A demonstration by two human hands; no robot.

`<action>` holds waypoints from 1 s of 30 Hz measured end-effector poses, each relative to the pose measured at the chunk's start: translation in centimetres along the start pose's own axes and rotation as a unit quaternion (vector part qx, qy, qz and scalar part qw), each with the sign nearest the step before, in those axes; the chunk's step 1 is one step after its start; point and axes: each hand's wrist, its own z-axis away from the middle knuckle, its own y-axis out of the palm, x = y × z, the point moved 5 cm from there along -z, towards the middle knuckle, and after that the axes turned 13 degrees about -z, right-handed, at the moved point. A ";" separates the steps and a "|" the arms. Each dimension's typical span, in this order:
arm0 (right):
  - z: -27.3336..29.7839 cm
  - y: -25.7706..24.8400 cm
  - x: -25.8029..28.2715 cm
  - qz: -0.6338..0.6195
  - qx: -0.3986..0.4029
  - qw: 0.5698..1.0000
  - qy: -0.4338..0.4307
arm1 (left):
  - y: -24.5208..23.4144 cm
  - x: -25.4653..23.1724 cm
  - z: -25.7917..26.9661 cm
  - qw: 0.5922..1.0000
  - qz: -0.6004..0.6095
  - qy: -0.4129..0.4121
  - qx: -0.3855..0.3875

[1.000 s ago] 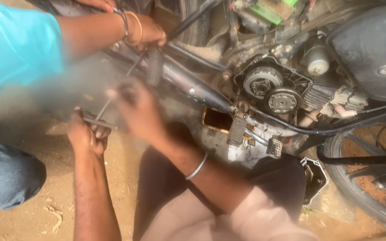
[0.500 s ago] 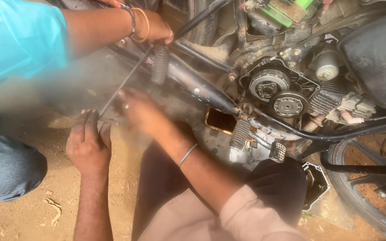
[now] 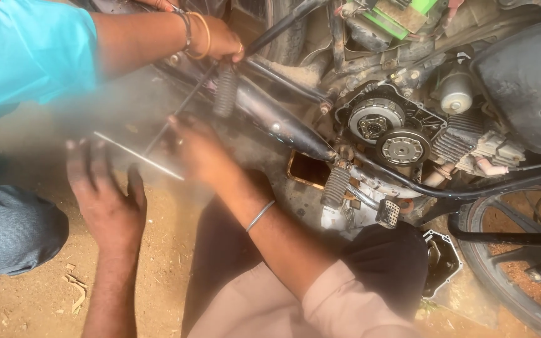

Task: Removing parts from the motorcycle engine and detaching the exhaust pipe.

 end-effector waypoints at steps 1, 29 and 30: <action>0.0 0.2 0.2 0.000 0.000 1.000 -0.001 | 0.4 0.7 -0.3 1.000 0.001 0.001 0.000; 1.2 1.6 1.4 0.085 -0.019 0.995 0.050 | 8.7 9.2 5.6 0.940 0.139 -0.238 0.200; 0.9 1.1 1.3 0.072 -0.004 0.996 0.046 | 10.5 11.2 7.4 0.853 0.365 -0.314 0.200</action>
